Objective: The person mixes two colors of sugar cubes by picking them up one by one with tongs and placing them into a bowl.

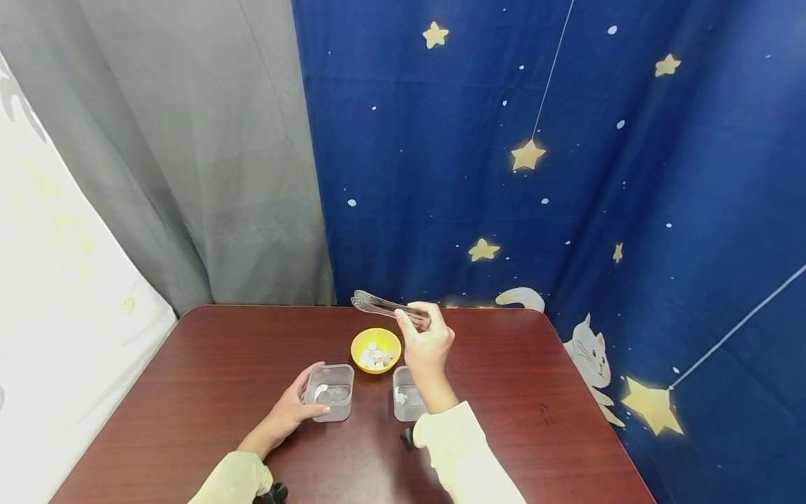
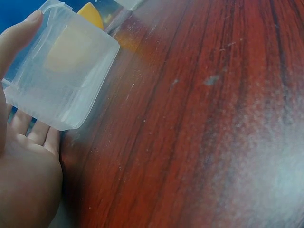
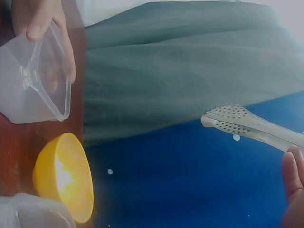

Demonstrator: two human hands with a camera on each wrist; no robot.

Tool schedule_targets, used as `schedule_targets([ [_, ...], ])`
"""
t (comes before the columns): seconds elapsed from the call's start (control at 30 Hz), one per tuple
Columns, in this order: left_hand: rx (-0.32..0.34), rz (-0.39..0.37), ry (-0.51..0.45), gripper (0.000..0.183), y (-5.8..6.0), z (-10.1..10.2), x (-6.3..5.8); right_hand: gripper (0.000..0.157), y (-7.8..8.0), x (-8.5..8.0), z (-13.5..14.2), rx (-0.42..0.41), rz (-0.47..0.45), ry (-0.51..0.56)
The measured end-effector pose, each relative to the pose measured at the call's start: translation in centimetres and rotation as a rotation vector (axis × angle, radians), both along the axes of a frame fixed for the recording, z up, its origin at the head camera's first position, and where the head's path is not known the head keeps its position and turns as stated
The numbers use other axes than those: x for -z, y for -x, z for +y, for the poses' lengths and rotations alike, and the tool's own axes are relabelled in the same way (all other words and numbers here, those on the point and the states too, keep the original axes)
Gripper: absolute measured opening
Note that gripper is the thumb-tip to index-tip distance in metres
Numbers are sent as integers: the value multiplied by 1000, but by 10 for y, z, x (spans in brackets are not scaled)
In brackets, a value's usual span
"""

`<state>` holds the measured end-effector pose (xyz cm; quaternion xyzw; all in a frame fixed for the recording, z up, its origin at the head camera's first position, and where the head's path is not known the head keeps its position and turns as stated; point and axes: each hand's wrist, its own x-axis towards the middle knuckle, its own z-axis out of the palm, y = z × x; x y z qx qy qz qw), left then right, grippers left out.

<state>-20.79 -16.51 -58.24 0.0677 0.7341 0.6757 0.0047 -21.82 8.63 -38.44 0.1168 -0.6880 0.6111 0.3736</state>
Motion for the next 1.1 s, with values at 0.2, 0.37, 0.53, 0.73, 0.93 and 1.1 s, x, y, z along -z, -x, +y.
schedule_targets([
  [0.2,3,-10,-13,92,-1,-1,0,24,2,3,5,24,-42,-39],
  [0.37,-4,-10,-16,93,-1,0,1,27,18,27,12,35,-49,-40],
  [0.53,-8,-13,6,93,-1,0,0,27,26,49,21,60,-46,-38],
  [0.73,-8,-6,0,93,0,1,-1,30,26,66,35,75,-84,-18],
  [0.93,-3,-10,-5,93,1,1,0,29,25,79,51,120,-156,23],
  [1.1,-2,-8,10,93,1,0,1,28,14,74,56,148,-201,50],
])
